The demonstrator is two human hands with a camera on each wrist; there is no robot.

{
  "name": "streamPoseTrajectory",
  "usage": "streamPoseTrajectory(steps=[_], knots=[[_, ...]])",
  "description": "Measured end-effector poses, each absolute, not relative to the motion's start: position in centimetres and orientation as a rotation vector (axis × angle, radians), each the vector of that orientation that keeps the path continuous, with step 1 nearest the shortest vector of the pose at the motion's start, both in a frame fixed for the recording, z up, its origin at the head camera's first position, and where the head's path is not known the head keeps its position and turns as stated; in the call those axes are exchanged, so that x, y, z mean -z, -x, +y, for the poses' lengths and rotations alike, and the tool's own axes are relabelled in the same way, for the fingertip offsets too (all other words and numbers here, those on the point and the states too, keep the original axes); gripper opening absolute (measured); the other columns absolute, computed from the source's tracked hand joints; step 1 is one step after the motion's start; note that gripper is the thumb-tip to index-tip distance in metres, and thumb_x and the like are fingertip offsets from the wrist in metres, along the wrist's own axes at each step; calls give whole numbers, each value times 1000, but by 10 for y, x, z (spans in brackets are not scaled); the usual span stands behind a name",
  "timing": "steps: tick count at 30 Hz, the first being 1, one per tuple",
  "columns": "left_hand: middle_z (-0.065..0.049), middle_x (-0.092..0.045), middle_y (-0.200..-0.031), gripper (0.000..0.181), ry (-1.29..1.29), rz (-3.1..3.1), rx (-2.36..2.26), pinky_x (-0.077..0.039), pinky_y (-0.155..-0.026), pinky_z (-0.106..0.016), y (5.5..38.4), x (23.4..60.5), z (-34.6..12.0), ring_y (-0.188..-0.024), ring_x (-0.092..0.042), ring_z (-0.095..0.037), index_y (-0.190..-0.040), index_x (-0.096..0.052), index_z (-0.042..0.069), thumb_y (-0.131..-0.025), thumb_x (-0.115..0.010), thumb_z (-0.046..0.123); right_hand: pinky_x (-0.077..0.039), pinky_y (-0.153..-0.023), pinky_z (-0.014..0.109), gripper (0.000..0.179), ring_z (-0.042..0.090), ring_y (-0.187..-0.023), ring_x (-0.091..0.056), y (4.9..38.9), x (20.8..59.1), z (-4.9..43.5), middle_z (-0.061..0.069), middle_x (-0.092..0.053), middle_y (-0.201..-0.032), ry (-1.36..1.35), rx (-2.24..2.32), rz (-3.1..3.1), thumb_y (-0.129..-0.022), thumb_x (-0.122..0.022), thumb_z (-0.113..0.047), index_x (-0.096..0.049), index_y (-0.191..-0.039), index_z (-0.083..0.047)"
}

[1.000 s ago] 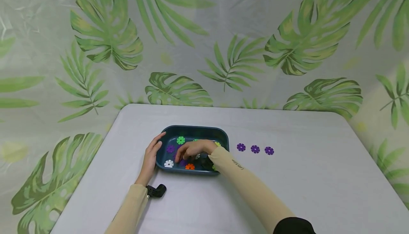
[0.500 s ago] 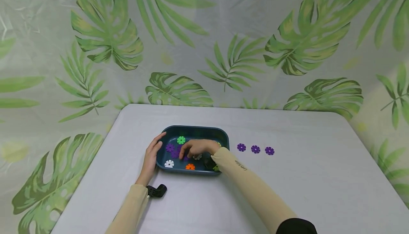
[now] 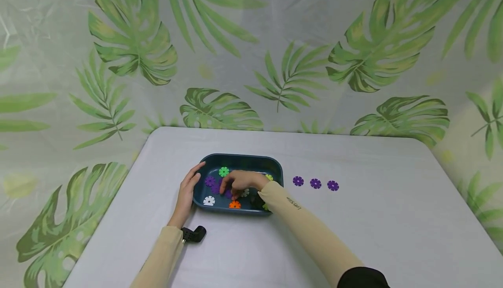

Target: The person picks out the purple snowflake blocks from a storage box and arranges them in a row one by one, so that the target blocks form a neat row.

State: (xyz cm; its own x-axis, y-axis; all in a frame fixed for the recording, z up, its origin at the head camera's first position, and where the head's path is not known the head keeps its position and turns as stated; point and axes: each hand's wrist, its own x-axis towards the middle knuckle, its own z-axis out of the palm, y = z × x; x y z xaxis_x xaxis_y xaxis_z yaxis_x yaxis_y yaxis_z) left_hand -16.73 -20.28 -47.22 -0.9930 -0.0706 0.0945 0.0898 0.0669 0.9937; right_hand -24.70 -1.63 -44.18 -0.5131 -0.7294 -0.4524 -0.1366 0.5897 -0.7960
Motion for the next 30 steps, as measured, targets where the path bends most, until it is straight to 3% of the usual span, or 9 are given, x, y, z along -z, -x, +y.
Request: streamPoseTrajectory(steps=[11, 17, 22, 26, 30], knots=[[-10, -36, -150, 40, 22, -2203, 2067, -13, -114, -41, 168, 472, -203, -141, -22, -21, -142, -44, 2, -104, -36, 12, -51, -57, 23, 17, 12, -54, -54, 248, 442, -14, 5, -54, -73, 651, 977, 1999, -92, -49, 9, -63, -102, 4], [-10, -36, -150, 40, 28, -2189, 2082, -13, -114, -40, 167, 472, -202, -141, -23, -20, -142, -44, 2, -104, -36, 12, -52, -58, 30, 19, 14, -52, -53, 249, 425, 4, 6, -56, -64, 694, 1086, 1958, -94, -51, 4, -62, -109, 5], [-10, -35, -150, 40, 31, -2177, 2095, -13, -114, -38, 167, 471, -202, -141, -22, -20, -142, -44, 2, -104, -36, 11, -53, -61, 37, 20, 21, -59, -55, 253, 411, 37, 11, -57, -73, 786, 1204, 1913, -95, -49, -1, -59, -111, 6], [-10, -35, -150, 40, 24, -2174, 2099, -13, -114, -38, 166, 470, -201, -141, -22, -20, -142, -43, 2, -104, -37, 11, -51, -61, 34, 21, 25, -65, -55, 257, 406, 73, 13, -56, -84, 762, 1317, 1909, -96, -50, -5, -58, -113, 5], [-10, -34, -150, 40, 29, -2177, 2099, -13, -114, -39, 165, 469, -201, -141, -22, -20, -142, -43, 1, -104, -37, 11, -50, -61, 28, 22, 21, -67, -53, 259, 403, 115, 12, -55, -87, 676, 1429, 1963, -97, -51, -7, -57, -115, 5]])
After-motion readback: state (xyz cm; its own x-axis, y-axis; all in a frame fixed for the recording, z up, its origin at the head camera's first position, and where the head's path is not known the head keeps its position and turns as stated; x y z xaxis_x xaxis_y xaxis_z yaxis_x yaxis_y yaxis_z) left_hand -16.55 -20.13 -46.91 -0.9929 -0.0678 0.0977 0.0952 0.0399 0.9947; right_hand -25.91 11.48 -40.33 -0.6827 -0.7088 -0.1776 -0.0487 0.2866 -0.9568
